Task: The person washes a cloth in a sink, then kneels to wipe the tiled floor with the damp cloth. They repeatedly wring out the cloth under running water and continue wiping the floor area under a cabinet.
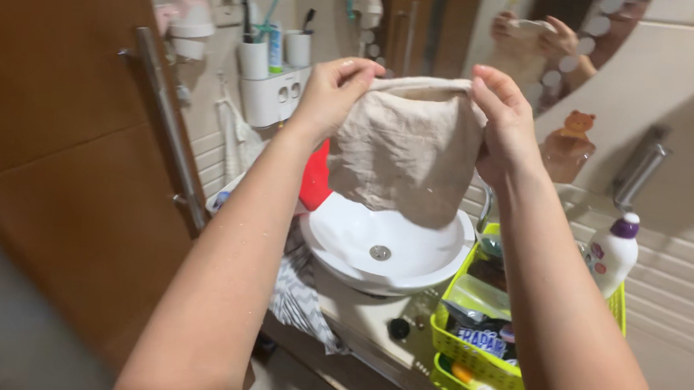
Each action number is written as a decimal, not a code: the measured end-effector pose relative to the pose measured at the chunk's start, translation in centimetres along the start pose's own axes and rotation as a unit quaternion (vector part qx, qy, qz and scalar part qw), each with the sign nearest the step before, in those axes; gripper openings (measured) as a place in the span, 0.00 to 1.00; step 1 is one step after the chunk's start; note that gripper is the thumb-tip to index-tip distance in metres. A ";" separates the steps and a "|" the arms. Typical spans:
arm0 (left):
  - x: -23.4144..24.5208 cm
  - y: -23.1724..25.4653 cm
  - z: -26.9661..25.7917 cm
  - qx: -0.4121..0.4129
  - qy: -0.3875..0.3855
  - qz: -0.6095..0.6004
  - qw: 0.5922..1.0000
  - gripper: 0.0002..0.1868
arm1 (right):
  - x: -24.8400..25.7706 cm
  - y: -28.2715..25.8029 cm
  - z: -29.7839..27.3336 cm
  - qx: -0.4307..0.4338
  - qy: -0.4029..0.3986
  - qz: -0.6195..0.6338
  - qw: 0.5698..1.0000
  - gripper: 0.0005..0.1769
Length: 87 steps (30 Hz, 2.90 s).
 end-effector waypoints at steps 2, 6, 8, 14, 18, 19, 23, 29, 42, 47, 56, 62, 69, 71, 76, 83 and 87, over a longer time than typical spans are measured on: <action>1.2 -0.9 1.1 0.005 -0.014 -0.067 0.998 0.12 | -0.7 0.6 -0.9 0.031 -0.038 -0.055 0.997 0.32; 3.7 -2.4 2.0 0.100 -0.088 -0.136 0.982 0.14 | -1.7 2.7 -2.0 0.060 0.041 -0.192 0.979 0.39; 4.8 -3.4 0.6 0.141 -0.137 -0.148 0.969 0.21 | -1.3 3.6 -2.9 0.018 0.134 -0.208 0.969 0.35; 9.1 -5.4 -4.1 0.002 -0.210 0.015 0.978 0.23 | -0.5 8.0 -7.6 -0.037 0.144 -0.183 0.972 0.30; 10.4 -8.1 -7.5 0.237 -0.217 -0.001 0.947 0.24 | 0.7 10.0 -9.6 -0.047 0.152 -0.197 0.967 0.27; 10.4 -8.4 -8.4 0.252 -0.211 -0.007 0.944 0.24 | 1.0 10.4 -10.0 -0.061 0.156 -0.197 0.966 0.27; 8.5 -8.7 -11.3 0.278 -0.183 -0.074 0.940 0.20 | 3.3 11.0 -12.1 -0.066 0.178 -0.161 0.968 0.24; 8.9 -12.0 -17.8 0.309 -0.268 0.023 0.912 0.18 | 8.8 15.3 -17.3 -0.062 0.153 -0.133 0.977 0.16; 20.8 -36.8 -58.6 0.656 -0.514 0.032 0.551 0.20 | 20.0 49.7 -43.8 -0.374 -0.011 -0.214 0.902 0.13; 21.0 -52.9 -79.9 0.650 -0.473 0.086 0.589 0.20 | 33.6 70.7 -58.0 -0.466 0.141 -0.202 0.850 0.16; 6.5 -75.2 -92.7 0.387 -0.345 0.025 0.855 0.39 | 59.8 91.1 -56.3 -0.238 0.257 -0.539 0.766 0.30; 12.8 -81.4 -96.6 0.306 -0.434 0.521 0.669 0.33 | 61.0 99.9 -54.5 -0.225 0.276 -0.723 0.592 0.58; 16.4 -86.8 -105.3 0.128 -0.277 0.624 0.720 0.40 | 58.6 109.4 -52.6 -0.394 0.162 -0.777 0.463 0.49; 16.5 -87.1 -106.2 0.061 -0.225 0.610 0.758 0.38 | 58.3 111.6 -51.9 -0.347 0.184 -0.808 0.439 0.44; 16.7 -88.4 -106.5 0.047 -0.198 0.613 0.764 0.38 | 61.0 114.5 -48.5 0.016 0.003 -0.887 0.462 0.35; 17.1 -91.2 -108.1 0.013 -0.196 0.615 0.764 0.41 | 73.8 112.9 -41.5 0.000 -0.045 -0.804 0.593 0.32; 17.4 -91.5 -108.6 0.000 -0.172 0.590 0.789 0.43 | 77.8 108.4 -42.6 -0.033 0.037 -0.779 0.625 0.34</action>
Point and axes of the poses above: each hand's wrist, its own z-axis towards the middle knuckle, its own x-axis out of the back of the hand, y = z × x, the point moved 3 cm from there along z, towards the middle knuckle, and after that the axes turned 15 degrees about y, right-handed, at the moved point
